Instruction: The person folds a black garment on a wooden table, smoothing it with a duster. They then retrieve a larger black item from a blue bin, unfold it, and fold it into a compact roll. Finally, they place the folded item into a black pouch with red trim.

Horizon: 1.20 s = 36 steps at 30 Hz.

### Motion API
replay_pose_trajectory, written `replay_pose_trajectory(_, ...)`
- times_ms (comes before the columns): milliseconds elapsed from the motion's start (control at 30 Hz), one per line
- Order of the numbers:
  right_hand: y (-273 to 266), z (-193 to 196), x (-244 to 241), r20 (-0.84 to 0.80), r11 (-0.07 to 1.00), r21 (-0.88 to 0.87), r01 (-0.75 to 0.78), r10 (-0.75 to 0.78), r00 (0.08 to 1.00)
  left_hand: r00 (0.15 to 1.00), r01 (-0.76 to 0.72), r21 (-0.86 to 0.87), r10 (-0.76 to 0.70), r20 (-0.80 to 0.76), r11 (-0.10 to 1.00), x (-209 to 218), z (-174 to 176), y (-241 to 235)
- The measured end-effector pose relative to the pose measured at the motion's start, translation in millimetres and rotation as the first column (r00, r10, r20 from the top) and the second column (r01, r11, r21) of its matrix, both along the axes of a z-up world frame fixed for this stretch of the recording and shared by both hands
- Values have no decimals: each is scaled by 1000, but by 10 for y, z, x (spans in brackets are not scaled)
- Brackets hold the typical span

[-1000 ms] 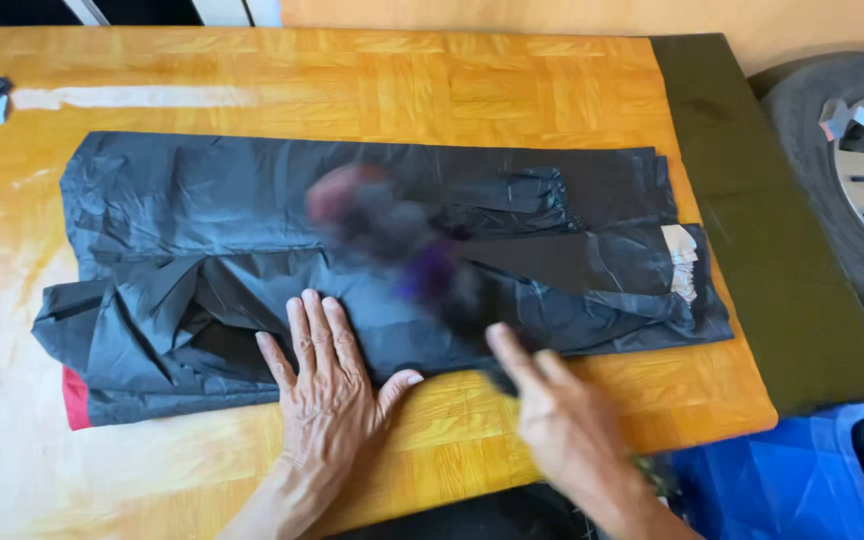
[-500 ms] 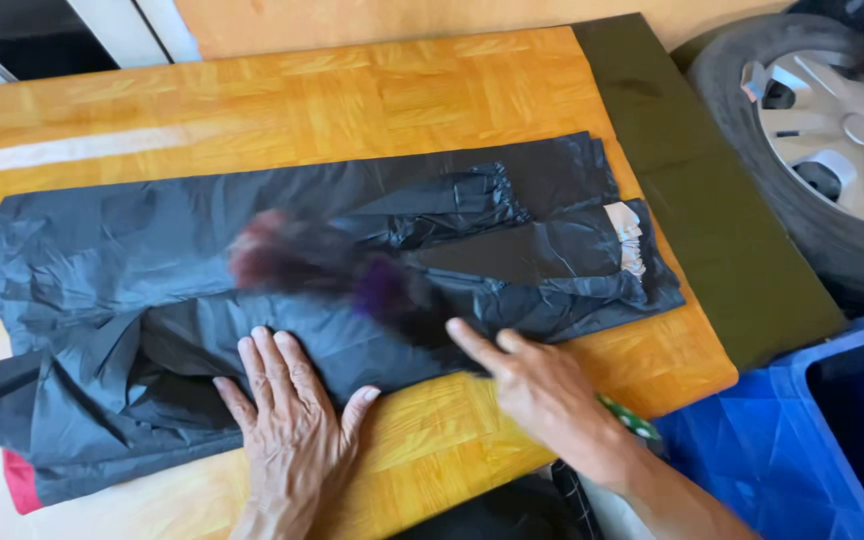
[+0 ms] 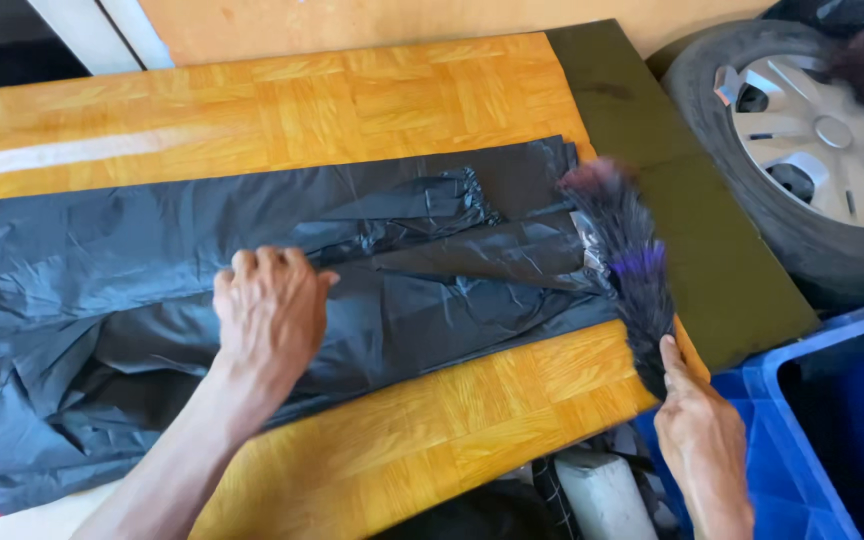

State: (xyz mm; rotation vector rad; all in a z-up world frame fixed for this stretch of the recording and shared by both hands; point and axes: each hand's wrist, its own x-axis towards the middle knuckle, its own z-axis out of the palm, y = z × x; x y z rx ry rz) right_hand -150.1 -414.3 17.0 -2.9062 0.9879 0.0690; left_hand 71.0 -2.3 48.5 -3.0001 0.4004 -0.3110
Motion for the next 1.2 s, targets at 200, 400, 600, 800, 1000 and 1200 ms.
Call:
replay_pose_trajectory(200,-70,-153,-66,232,997,16,-77,71,970,991,126,-220,-114,67,967,779,-494,-264)
replay_pose_trajectory(400,155,178,-91,356,996,82,-37,6,935,934,356,-383,-338,116,852,411,-296,-183)
replay_pose_trajectory(600,665,688,163,627,955,-7,-297,235,742,830,557,-300,-501,247,775,-166,-314,-189)
replay_pose_trajectory(800,1282,653,458,77,887,73,-456,451,889,795,592,-250,-502,341,766,-284,-423,-180)
replay_pose_trajectory(1000,1047,446,385,-352,970,75,-233,244,904,779,600,-243,-487,395,763,-273,-426,-200)
replay_pose_trajectory(1200,401,915,315,-310,967,-67,246,-255,916,797,565,-229,-452,400,793,-324,-413,-221)
